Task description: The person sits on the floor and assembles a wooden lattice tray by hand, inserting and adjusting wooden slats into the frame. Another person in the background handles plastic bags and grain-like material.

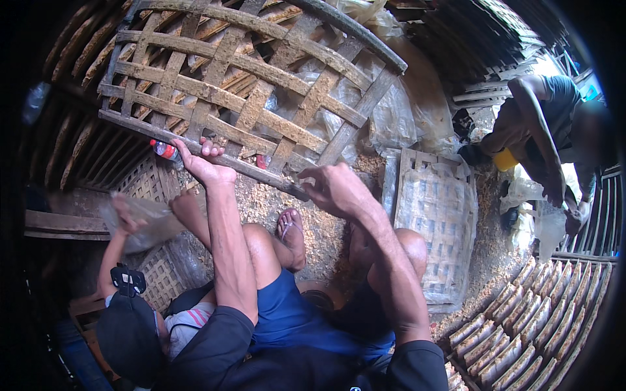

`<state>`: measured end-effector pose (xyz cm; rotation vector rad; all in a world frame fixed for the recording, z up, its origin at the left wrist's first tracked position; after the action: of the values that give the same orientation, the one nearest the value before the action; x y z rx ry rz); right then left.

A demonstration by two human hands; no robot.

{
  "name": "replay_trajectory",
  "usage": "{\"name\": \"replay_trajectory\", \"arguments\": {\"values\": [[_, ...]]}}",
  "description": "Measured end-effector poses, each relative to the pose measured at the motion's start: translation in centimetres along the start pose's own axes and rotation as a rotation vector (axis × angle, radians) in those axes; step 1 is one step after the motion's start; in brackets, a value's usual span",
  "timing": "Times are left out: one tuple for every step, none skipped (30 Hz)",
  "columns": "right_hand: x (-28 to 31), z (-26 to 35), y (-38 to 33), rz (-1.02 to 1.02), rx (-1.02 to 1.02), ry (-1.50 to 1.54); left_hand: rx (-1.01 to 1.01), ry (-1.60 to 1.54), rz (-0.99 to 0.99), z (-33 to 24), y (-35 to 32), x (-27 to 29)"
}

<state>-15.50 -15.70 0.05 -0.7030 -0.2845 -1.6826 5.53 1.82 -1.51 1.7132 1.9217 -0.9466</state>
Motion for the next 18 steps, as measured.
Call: {"name": "replay_trajectory", "arguments": {"values": [[-0.5, 0.1, 0.2, -0.039, 0.049, -0.052, 0.003, -0.005, 0.004, 0.1, -0.1, -0.1], [-1.5, 0.1, 0.3, -0.076, 0.099, -0.102, 0.005, -0.009, 0.007, 0.1, -0.2, -0.1], [-2.4, -0.1, 0.3, -0.112, 0.150, -0.152, 0.005, -0.013, 0.008, 0.0, -0.4, 0.0], [-2.7, 0.6, 0.4, -0.159, 0.195, -0.132, 0.011, -0.011, 0.005, -0.1, -0.3, 0.0], [-2.8, 0.8, 0.5, -0.149, 0.172, -0.219, 0.016, -0.009, 0.001, -0.2, -0.3, 0.1], [-2.7, 1.0, 0.5, -0.139, 0.149, -0.306, 0.021, -0.008, -0.004, -0.2, -0.3, 0.2], [-2.7, 1.5, 0.5, -0.130, 0.128, -0.394, 0.028, -0.014, -0.009, -0.2, -0.3, 0.2], [-2.8, 2.0, 0.1, -0.275, 0.272, -0.273, 0.035, -0.020, -0.015, 0.1, -0.3, 0.0], [-3.1, 2.7, -0.3, -0.299, 0.371, -0.296, 0.042, -0.027, -0.020, 0.5, -0.4, 0.0], [-3.5, 3.7, -0.4, -0.326, 0.477, -0.314, 0.013, -0.015, -0.039, 0.4, -0.8, -0.3], [-3.8, 4.6, -0.6, -0.354, 0.581, -0.332, 0.049, -0.022, -0.046, 0.5, -0.9, -0.3], [-4.5, 4.0, -0.5, -0.310, 0.619, -0.350, 0.055, -0.019, -0.054, 0.7, -0.9, -0.3], [-5.2, 3.4, -0.3, -0.267, 0.659, -0.368, 0.060, -0.020, -0.063, 0.8, -1.0, -0.4], [-5.3, 2.1, -0.2, -0.170, 0.644, -0.411, 0.052, -0.007, -0.056, 0.9, -1.2, -0.6], [-5.2, 1.3, -0.2, -0.070, 0.630, -0.454, 0.087, -0.010, -0.071, 1.0, -1.1, -0.4], [-4.8, 0.3, -0.3, -0.084, 0.501, -0.391, 0.085, -0.020, -0.064, 1.3, -1.0, -0.4], [-4.8, 1.2, 0.0, -0.009, 0.433, -0.368, 0.042, -0.008, -0.074, -0.1, -0.3, 0.7], [-3.8, 1.6, 0.2, -0.016, 0.376, -0.263, 0.047, -0.027, -0.030, -0.4, 0.5, 1.4]]}}
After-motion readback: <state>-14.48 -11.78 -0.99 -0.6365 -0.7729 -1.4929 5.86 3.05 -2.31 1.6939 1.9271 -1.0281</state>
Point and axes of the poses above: each hand's wrist, its own y-axis towards the middle knuckle, its own x-axis out of the back of the hand, z = x × y, the point moved 5 cm from there along y, towards the middle knuckle, and after that the axes turned 2 degrees about -x, right-handed, at the moved point
